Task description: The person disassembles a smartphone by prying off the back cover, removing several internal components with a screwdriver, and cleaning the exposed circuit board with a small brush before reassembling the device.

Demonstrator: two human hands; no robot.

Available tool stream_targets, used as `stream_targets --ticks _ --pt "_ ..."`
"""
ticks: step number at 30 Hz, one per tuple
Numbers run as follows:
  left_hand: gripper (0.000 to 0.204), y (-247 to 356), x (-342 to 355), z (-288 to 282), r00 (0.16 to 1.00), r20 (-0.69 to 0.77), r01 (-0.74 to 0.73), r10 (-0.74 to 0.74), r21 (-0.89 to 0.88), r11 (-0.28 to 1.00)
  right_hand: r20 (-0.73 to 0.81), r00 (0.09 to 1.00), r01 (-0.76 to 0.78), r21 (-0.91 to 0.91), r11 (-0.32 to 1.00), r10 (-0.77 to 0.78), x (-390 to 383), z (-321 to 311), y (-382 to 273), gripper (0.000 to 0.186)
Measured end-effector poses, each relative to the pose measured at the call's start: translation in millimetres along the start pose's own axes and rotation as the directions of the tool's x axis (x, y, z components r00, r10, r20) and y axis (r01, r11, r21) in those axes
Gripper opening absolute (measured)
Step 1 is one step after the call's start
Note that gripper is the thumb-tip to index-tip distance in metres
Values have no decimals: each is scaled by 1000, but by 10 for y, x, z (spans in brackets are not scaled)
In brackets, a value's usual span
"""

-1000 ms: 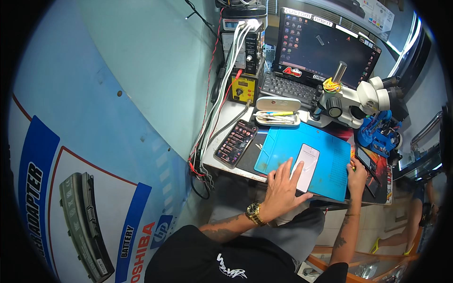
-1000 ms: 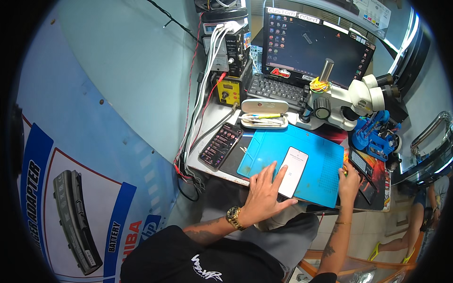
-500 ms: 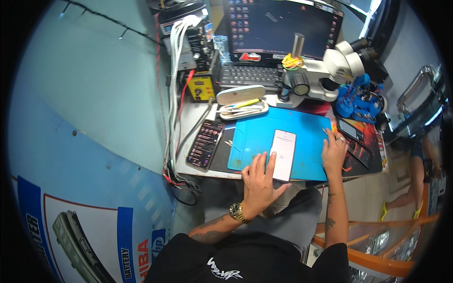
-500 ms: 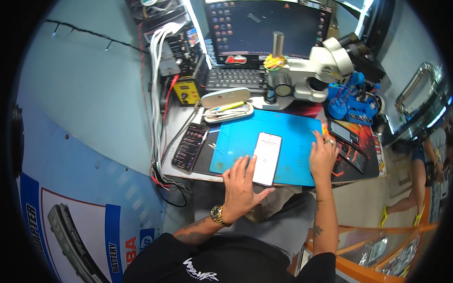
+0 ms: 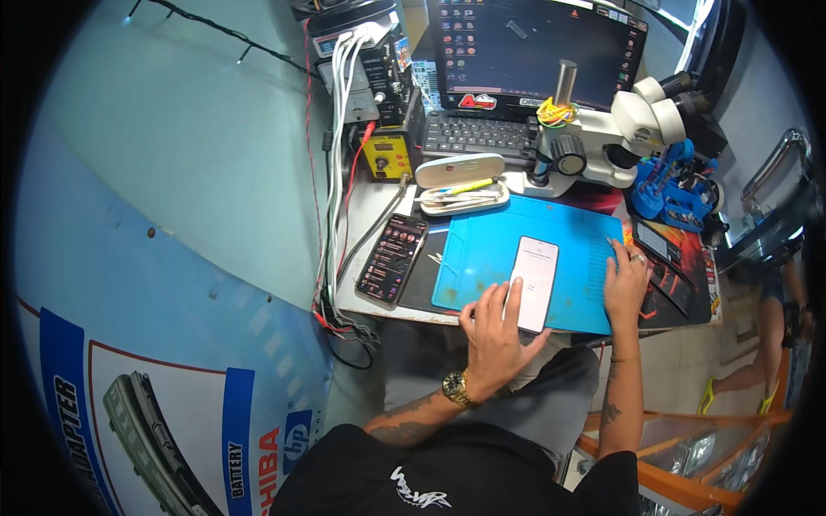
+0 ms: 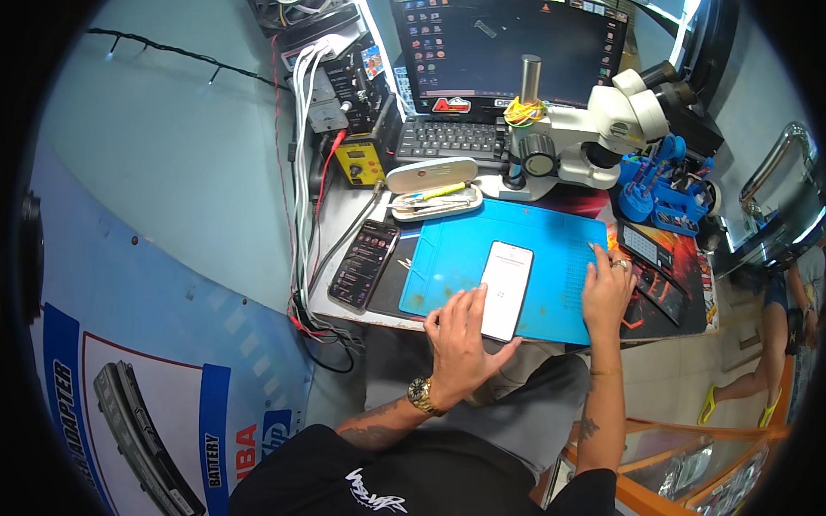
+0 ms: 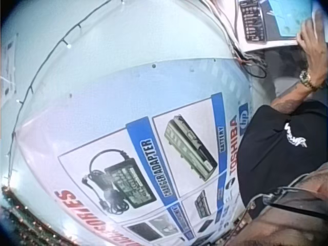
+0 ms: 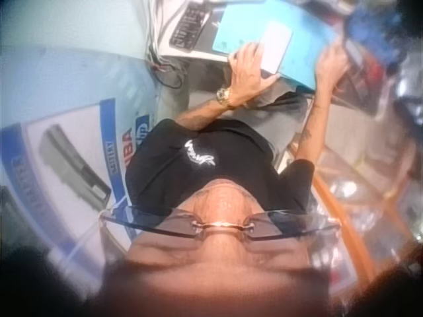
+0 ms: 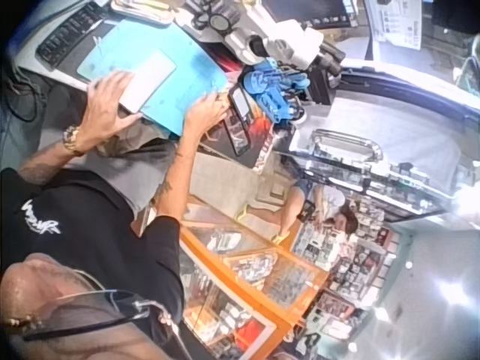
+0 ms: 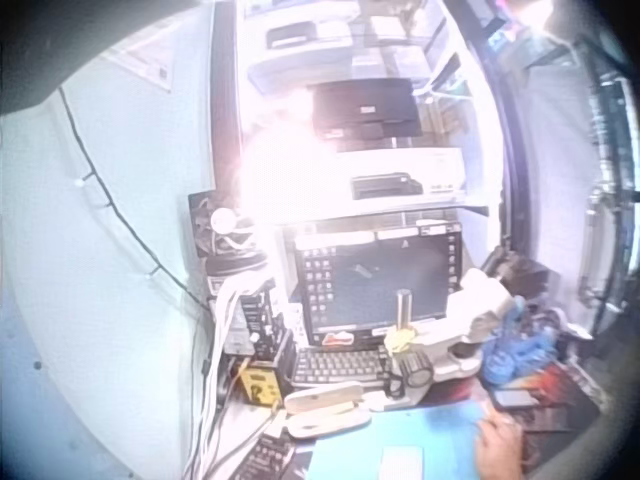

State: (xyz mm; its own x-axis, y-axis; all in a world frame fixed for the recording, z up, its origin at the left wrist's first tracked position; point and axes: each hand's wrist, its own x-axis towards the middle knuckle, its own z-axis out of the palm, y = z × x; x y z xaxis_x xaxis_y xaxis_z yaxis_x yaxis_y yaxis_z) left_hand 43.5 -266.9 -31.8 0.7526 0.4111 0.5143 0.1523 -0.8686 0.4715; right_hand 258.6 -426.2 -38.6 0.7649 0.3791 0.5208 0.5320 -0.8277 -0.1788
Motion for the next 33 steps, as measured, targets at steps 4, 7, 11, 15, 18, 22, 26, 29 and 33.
stream_targets --ticks 4,7,11,15,18,22,26,29,33 --pt "99 -28 43 -54 1000 -12 9 -9 3 1000 -23 999 37 6 999 -37 23 12 10 37" --pt "102 -20 98 -143 999 13 32 -32 -19 999 -46 998 33 -2 999 -33 3 64 25 36" --pt "106 -88 212 -275 979 148 151 -136 -92 984 -25 1000 -5 40 999 6 7 46 1 34" --pt "109 -118 362 -429 966 223 172 -134 -160 972 -60 998 11 24 1000 -9 9 39 -1 35" --pt "105 -184 404 -489 954 245 235 -173 -255 938 -58 998 10 45 999 -7 -1 1 -28 35" --pt "71 -384 456 -598 964 127 267 -235 -436 859 -46 999 -6 55 998 8 -6 36 4 36" --pt "16 -664 516 -701 969 1 230 -245 -353 907 -43 999 -8 57 998 10 -13 15 -25 36" --pt "15 -923 454 -535 918 49 367 -393 -479 797 -42 999 -3 58 998 5 -1 -2 -46 35" --pt "20 -839 453 -522 917 38 366 -397 -476 799 -30 1000 -6 56 998 8 3 -4 -37 35"
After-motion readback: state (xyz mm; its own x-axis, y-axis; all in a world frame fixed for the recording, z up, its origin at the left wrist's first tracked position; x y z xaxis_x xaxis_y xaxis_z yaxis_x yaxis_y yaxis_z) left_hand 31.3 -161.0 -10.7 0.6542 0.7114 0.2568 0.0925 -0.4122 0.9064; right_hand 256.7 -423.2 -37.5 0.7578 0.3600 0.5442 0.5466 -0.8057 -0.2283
